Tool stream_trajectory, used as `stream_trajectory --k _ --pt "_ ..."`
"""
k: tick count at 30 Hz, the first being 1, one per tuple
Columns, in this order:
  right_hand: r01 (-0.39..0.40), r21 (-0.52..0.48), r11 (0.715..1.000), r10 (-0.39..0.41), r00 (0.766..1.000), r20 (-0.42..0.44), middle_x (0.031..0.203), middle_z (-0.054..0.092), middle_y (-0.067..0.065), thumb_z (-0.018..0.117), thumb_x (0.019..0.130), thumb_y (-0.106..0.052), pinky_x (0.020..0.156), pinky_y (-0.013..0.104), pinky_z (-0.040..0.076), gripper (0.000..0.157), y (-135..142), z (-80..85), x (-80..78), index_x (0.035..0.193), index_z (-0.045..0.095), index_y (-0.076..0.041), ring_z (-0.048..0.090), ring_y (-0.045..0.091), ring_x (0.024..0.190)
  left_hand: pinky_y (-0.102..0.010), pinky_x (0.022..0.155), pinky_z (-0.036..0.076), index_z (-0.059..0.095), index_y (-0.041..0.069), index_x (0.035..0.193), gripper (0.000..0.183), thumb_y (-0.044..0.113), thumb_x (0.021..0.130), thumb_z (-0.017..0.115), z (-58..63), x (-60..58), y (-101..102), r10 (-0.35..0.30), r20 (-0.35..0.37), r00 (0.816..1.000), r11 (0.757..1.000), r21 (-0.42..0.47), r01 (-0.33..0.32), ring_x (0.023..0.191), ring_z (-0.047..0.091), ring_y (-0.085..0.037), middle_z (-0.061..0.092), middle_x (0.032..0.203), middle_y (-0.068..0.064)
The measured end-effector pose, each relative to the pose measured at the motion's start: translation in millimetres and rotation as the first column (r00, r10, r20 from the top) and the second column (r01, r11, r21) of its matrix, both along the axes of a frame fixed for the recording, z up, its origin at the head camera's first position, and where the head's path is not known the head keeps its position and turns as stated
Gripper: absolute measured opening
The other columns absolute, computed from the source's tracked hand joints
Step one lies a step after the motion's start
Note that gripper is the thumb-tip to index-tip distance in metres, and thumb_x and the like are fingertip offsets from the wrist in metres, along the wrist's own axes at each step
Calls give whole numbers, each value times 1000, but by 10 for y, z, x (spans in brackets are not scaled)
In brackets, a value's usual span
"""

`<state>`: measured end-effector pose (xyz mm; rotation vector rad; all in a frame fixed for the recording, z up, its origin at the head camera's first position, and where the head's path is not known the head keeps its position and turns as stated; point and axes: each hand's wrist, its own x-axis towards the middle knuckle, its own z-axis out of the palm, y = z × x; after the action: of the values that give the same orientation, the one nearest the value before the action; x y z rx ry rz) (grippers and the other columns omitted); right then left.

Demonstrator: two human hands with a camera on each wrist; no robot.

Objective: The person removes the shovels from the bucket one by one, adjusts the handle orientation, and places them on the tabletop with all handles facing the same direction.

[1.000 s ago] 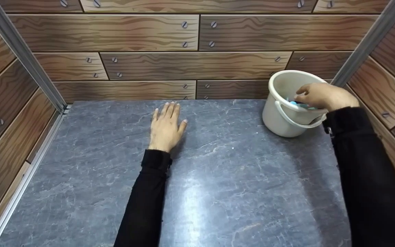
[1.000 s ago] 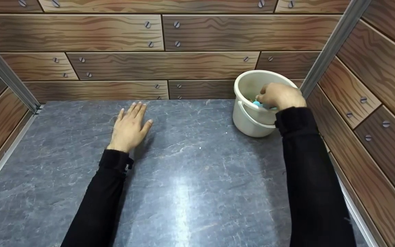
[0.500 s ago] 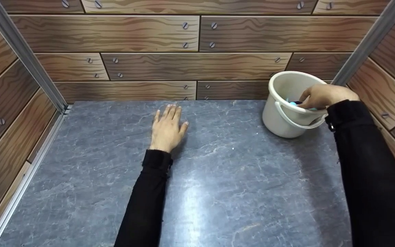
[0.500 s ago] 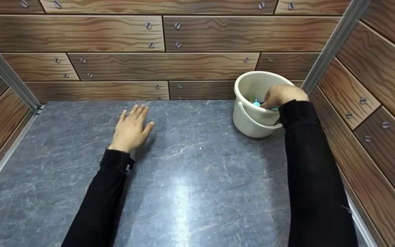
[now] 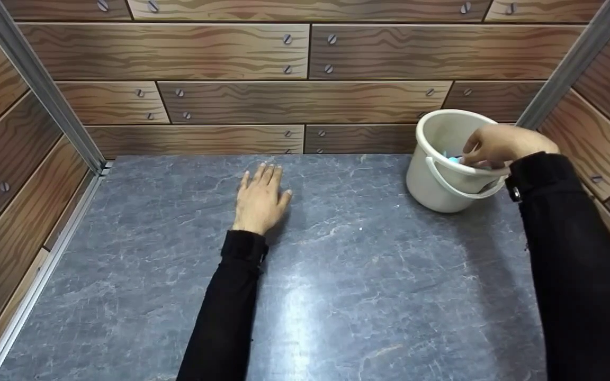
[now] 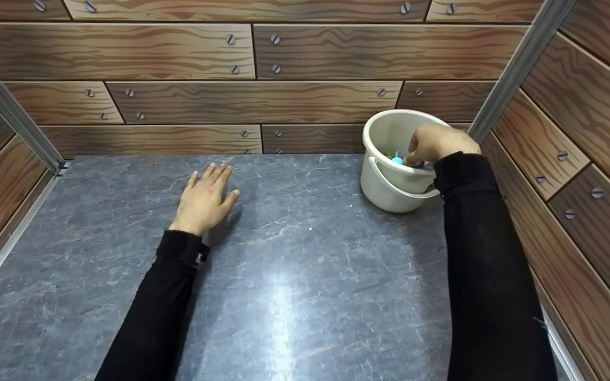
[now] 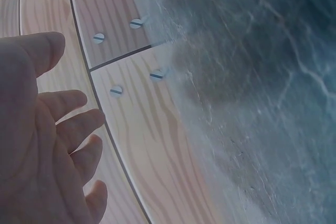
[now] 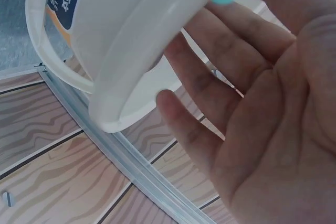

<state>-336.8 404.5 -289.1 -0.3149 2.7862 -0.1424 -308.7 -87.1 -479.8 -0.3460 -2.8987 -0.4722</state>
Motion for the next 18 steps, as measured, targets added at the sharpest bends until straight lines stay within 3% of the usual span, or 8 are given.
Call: stream_trajectory --k 4,7,14,18 --pt "16 -2 1000 -16 999 -47 134 81 33 77 113 -30 88 49 62 50 -25 20 -8 143 76 10 76 40 107 -65 151 24 48 6 179 70 45 121 58 -5 -5 -10 -2 -13 1000 1000 2 3 180 38 -38 49 186 -18" --pt "29 -33 999 -32 996 -79 133 81 34 76 114 -24 77 37 58 43 -45 -1 -24 139 77 11 78 36 100 -65 151 25 49 6 178 70 45 121 58 -10 -1 -17 -2 -24 1000 1000 6 3 180 39 -39 51 185 -19" --pt "35 -46 998 -42 985 -165 133 80 36 67 115 -12 100 65 62 35 -70 -152 -118 138 77 12 77 45 110 -65 151 24 49 7 178 70 46 121 59 4 8 -23 0 -26 1000 1000 4 0 180 39 -38 51 185 -18" --pt "28 -69 997 -43 975 -216 128 81 37 68 110 -4 97 62 63 33 -91 -230 -154 136 77 15 77 44 105 -64 152 22 49 7 178 69 44 121 60 10 0 -26 1 -18 1000 1000 19 -1 180 38 -38 50 186 -18"
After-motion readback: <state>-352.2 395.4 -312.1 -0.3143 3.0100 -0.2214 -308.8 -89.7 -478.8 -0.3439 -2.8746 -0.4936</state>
